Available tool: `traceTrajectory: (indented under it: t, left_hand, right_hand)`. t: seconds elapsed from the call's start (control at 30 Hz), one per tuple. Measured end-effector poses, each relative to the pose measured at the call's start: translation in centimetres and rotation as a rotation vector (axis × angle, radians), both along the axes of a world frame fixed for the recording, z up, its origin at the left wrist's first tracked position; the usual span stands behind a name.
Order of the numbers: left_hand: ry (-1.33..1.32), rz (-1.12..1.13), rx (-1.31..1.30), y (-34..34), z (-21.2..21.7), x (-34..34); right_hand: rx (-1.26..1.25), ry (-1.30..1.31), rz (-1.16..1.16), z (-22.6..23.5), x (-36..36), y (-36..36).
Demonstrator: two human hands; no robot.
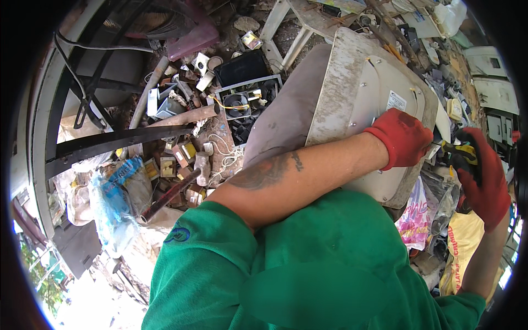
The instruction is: The person uses a screwdriver to remove screws and pliers to disconnect wires from a white electronic device held on their lap.
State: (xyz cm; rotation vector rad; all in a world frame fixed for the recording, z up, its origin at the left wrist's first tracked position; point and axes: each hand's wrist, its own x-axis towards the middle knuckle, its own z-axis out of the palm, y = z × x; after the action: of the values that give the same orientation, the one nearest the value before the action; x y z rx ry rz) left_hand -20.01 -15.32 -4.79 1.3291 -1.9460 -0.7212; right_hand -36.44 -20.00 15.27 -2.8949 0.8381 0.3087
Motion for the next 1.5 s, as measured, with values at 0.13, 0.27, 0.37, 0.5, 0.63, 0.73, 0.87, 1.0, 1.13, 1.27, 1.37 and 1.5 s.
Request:
traceTrajectory:
  t: [0.13,0.27,0.37,0.5,0.63,0.73,0.87,1.0,1.13,1.27,1.37,1.5]
  left_hand:
    - [-0.088,-0.06,0.02,-0.1,0.7,0.9]
    - [0.192,-0.176,0.083,-0.8,1.4,3.7]
    - [0.439,-0.312,0.306,-1.7,2.5,5.7]
    - [0.601,-0.372,0.297,-2.4,4.4,6.4]
    - [0.462,-0.453,0.294,-2.9,5.4,6.4]
    - [0.468,-0.481,0.282,-3.1,5.2,6.1]
    - [0.482,-0.409,0.345,-2.7,4.9,5.8]
    - [0.642,-0.372,0.024,-2.5,4.5,4.2]
    - [0.569,-0.415,0.295,-2.7,5.1,5.3]
    - [0.515,-0.442,0.418,-2.6,6.2,6.6]
    - [0.406,-0.294,0.252,-2.2,5.8,5.3]
    - [0.546,-0.297,0.158,-1.8,5.5,4.5]
  right_hand:
    - [-0.075,0.073,-0.069,-0.4,-1.4,0.1]
    - [-0.041,0.021,0.102,-0.6,-0.7,-0.8]
    - [-0.038,0.053,0.212,-0.6,1.1,-1.3]
    - [-0.031,0.169,0.21,-0.1,3.3,-0.4]
    - [-0.148,0.089,0.059,0.6,3.8,1.9]
    - [-0.202,0.297,0.086,0.9,4.3,1.9]
    - [0.025,0.154,0.172,0.9,4.8,0.9]
    - [0.03,0.125,0.21,0.7,4.4,0.4]
    - [0.068,0.056,0.133,0.8,4.2,0.7]
    - [0.087,0.026,0.128,1.1,5.5,1.3]
    - [0.011,0.237,0.062,1.9,5.8,2.1]
    - [0.067,0.157,0.001,1.4,5.2,1.7]
